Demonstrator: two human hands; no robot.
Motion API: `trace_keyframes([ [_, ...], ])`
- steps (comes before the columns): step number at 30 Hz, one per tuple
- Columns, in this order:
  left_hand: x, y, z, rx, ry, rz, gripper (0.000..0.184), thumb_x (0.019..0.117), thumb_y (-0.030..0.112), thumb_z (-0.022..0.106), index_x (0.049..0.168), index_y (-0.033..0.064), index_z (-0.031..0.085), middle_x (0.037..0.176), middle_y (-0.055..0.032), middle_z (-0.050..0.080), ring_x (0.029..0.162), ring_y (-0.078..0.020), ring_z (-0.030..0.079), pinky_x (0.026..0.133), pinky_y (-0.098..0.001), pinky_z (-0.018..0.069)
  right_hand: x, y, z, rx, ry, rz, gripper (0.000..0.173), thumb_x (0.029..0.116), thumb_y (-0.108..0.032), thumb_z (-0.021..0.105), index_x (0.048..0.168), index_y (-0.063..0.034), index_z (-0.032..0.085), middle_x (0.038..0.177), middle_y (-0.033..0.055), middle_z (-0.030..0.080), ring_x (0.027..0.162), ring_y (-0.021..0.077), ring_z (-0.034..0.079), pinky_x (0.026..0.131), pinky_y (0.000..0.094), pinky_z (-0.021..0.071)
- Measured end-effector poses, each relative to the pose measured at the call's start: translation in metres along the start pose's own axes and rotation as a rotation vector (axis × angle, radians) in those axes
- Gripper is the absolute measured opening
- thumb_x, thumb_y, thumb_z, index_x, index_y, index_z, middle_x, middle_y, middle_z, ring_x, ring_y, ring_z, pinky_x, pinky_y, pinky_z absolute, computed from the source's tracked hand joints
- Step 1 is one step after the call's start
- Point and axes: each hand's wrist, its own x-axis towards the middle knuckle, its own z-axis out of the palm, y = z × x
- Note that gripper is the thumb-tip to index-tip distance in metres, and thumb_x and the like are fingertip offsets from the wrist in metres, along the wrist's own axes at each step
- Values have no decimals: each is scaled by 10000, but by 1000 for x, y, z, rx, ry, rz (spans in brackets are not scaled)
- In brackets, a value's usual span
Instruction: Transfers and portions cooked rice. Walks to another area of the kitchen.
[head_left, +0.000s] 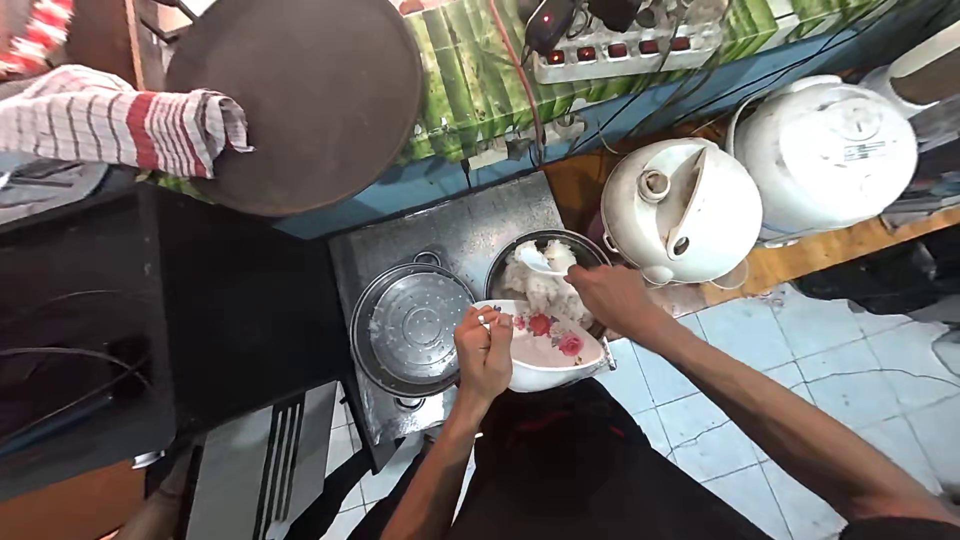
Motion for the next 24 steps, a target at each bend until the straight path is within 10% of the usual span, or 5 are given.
trace_keyframes([
  [4,-5,-5,-2,-21,13,8,480,1067,338,397,626,177,495,582,69,472,617,-60,502,663,-271,429,7,54,-35,159,-12,44,523,1078,-530,375,953,-168,729,765,116,695,723,351,695,625,639,536],
  [7,-6,-7,-2,-48,25,10,477,1057,319,404,606,181,478,574,70,460,618,-63,498,673,-278,424,-14,69,-63,28,8,33,370,1042,-433,550,914,-125,710,713,102,667,688,334,683,605,607,538],
  [11,-4,-6,0,-55,24,15,464,1050,294,409,607,180,480,578,65,460,603,-65,491,659,-280,425,-38,42,-70,-286,19,-37,127,968,-178,668,1059,-89,661,820,160,662,727,395,679,581,581,540],
  [15,-3,-5,2,-56,17,24,456,1044,278,420,609,170,502,586,56,490,623,-72,515,695,-300,435,-39,2,-58,-423,-107,-80,432,972,-72,599,1392,-170,613,996,222,674,749,411,671,604,558,537],
  [24,-3,-5,7,-61,34,9,472,1037,272,439,577,171,482,571,56,480,615,-77,506,679,-297,425,3,-22,-31,-430,-295,-9,120,967,-82,596,998,-29,700,871,164,688,834,374,689,655,553,537],
])
